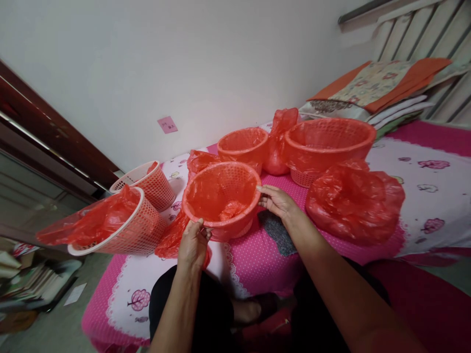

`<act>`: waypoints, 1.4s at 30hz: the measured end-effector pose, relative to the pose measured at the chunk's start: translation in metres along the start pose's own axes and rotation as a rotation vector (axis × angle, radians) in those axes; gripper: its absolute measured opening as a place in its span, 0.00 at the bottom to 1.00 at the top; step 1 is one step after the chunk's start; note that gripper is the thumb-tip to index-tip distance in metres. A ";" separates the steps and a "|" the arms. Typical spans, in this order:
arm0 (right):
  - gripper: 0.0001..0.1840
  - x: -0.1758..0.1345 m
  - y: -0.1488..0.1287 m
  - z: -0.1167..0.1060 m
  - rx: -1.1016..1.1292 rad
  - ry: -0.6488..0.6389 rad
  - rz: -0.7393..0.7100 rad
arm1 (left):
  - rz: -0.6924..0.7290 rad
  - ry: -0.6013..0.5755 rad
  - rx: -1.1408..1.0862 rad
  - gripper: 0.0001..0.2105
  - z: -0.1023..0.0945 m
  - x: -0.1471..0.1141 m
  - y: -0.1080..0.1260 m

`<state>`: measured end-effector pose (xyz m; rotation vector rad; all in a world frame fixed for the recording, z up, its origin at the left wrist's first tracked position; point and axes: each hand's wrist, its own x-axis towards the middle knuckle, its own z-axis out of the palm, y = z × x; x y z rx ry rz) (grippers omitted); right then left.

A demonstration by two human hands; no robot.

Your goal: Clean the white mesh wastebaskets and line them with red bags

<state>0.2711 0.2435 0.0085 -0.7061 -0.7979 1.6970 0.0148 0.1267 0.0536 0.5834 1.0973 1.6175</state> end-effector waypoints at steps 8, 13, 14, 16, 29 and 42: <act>0.14 0.001 0.005 0.003 0.087 -0.043 0.015 | -0.069 0.133 -0.104 0.08 0.000 -0.012 -0.015; 0.13 0.000 0.005 0.002 0.057 -0.094 0.034 | -0.081 0.060 -0.067 0.10 0.013 -0.029 -0.030; 0.12 -0.001 0.005 0.001 0.053 -0.100 0.037 | -0.093 0.050 -0.067 0.10 0.017 -0.029 -0.030; 0.12 -0.001 0.005 0.000 0.047 -0.113 0.046 | -0.094 0.066 -0.082 0.09 0.024 -0.027 -0.028; 0.18 -0.003 -0.006 -0.005 -0.057 -0.164 0.125 | 0.028 0.106 -0.098 0.23 0.020 -0.010 -0.023; 0.09 0.000 -0.013 -0.013 0.028 0.025 0.015 | 0.023 0.065 -0.053 0.20 0.008 -0.002 -0.012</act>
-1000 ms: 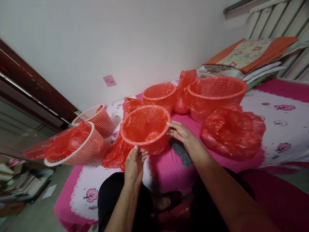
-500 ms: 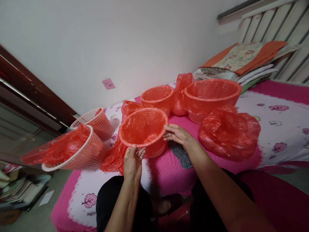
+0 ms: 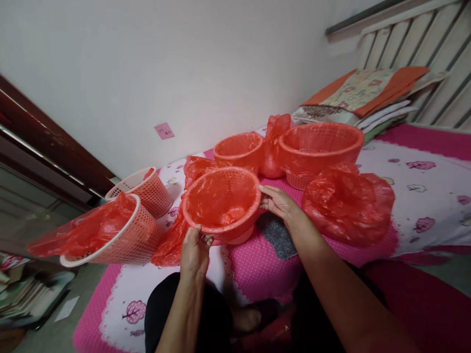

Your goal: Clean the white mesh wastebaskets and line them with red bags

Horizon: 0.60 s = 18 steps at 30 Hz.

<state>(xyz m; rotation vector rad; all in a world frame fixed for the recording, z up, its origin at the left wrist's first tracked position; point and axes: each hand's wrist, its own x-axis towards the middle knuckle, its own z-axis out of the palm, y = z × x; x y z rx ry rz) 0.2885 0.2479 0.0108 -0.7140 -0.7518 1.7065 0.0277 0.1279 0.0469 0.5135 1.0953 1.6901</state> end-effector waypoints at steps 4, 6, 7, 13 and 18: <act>0.12 0.001 0.001 0.000 -0.025 -0.032 -0.015 | 0.013 0.006 0.010 0.20 -0.004 0.001 0.000; 0.12 0.001 0.000 -0.001 -0.025 -0.043 -0.012 | 0.023 -0.001 0.001 0.19 -0.005 0.004 0.000; 0.12 0.000 0.000 -0.001 -0.018 -0.054 -0.012 | 0.027 -0.005 -0.005 0.18 -0.005 0.005 0.001; 0.09 -0.004 0.004 0.007 0.018 -0.147 0.019 | -0.013 0.058 -0.072 0.08 0.004 0.019 0.020; 0.10 -0.004 0.008 0.014 0.038 -0.155 0.024 | -0.077 0.095 -0.004 0.11 0.003 0.008 0.018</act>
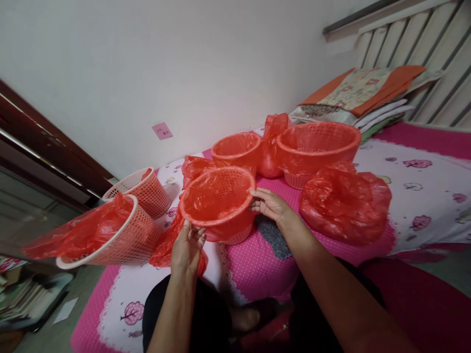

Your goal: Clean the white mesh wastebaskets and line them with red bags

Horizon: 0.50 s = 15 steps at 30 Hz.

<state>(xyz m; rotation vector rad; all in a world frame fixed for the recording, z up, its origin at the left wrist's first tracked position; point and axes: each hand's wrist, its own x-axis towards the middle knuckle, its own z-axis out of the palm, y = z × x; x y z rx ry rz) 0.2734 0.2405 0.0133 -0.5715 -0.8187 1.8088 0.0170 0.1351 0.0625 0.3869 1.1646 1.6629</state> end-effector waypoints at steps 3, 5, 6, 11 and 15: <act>0.09 -0.001 0.000 0.003 -0.006 -0.009 -0.001 | 0.067 0.027 0.037 0.15 -0.005 -0.016 -0.019; 0.09 -0.002 -0.001 0.004 -0.003 -0.005 0.004 | 0.074 -0.004 0.052 0.17 -0.004 -0.027 -0.031; 0.09 -0.002 -0.001 0.004 -0.003 -0.006 0.007 | 0.056 -0.041 0.057 0.17 -0.001 -0.031 -0.035; 0.10 -0.003 0.000 0.001 -0.018 -0.030 0.006 | -0.016 -0.120 0.020 0.13 0.020 -0.037 -0.038; 0.11 -0.003 0.002 -0.001 -0.022 -0.047 0.008 | 0.055 -0.063 -0.008 0.13 0.027 -0.028 -0.036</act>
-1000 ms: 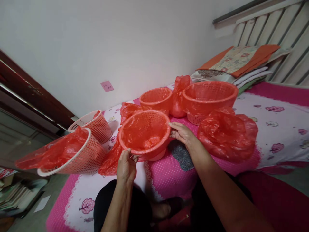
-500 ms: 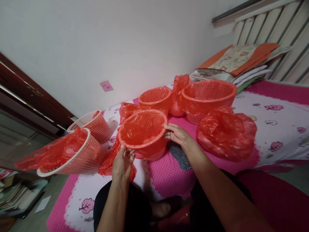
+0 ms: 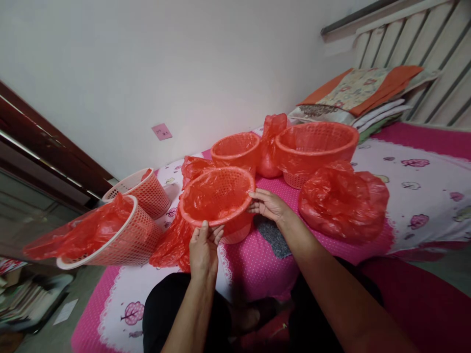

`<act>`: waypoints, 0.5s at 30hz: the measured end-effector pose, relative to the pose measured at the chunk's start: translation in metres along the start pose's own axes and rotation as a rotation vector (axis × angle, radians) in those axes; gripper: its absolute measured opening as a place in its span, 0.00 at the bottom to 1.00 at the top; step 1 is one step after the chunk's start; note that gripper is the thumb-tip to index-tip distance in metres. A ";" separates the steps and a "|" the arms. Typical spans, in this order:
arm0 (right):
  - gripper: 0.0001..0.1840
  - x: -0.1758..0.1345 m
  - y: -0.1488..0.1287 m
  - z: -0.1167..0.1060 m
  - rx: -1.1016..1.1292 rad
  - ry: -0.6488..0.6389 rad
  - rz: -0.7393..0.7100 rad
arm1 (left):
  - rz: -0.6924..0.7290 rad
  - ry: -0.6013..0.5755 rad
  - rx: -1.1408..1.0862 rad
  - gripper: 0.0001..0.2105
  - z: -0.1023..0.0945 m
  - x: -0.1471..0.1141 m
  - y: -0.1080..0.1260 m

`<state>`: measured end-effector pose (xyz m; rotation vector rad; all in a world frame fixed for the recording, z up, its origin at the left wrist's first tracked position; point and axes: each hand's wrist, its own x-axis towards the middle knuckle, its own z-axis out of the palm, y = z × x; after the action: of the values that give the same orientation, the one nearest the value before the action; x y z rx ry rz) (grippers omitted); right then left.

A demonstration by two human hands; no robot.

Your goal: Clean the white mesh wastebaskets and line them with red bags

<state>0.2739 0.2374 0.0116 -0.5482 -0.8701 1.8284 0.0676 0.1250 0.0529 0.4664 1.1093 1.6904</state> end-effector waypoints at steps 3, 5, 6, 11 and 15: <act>0.12 0.001 0.001 0.000 -0.001 -0.011 0.003 | 0.009 0.012 -0.015 0.13 -0.002 0.006 -0.001; 0.12 0.003 0.001 -0.001 -0.003 -0.010 0.014 | 0.011 0.010 -0.019 0.13 -0.005 0.008 -0.001; 0.13 0.004 0.001 -0.003 -0.005 -0.002 0.024 | 0.014 0.011 -0.022 0.13 -0.006 0.009 -0.002; 0.19 0.007 -0.005 -0.014 0.022 0.127 0.041 | 0.021 0.019 -0.040 0.14 -0.010 0.008 -0.003; 0.19 0.007 -0.009 -0.020 0.048 0.204 0.006 | 0.019 0.014 -0.044 0.15 -0.012 0.006 -0.005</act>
<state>0.2908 0.2527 0.0062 -0.6934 -0.6858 1.7593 0.0586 0.1252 0.0417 0.4389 1.0783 1.7338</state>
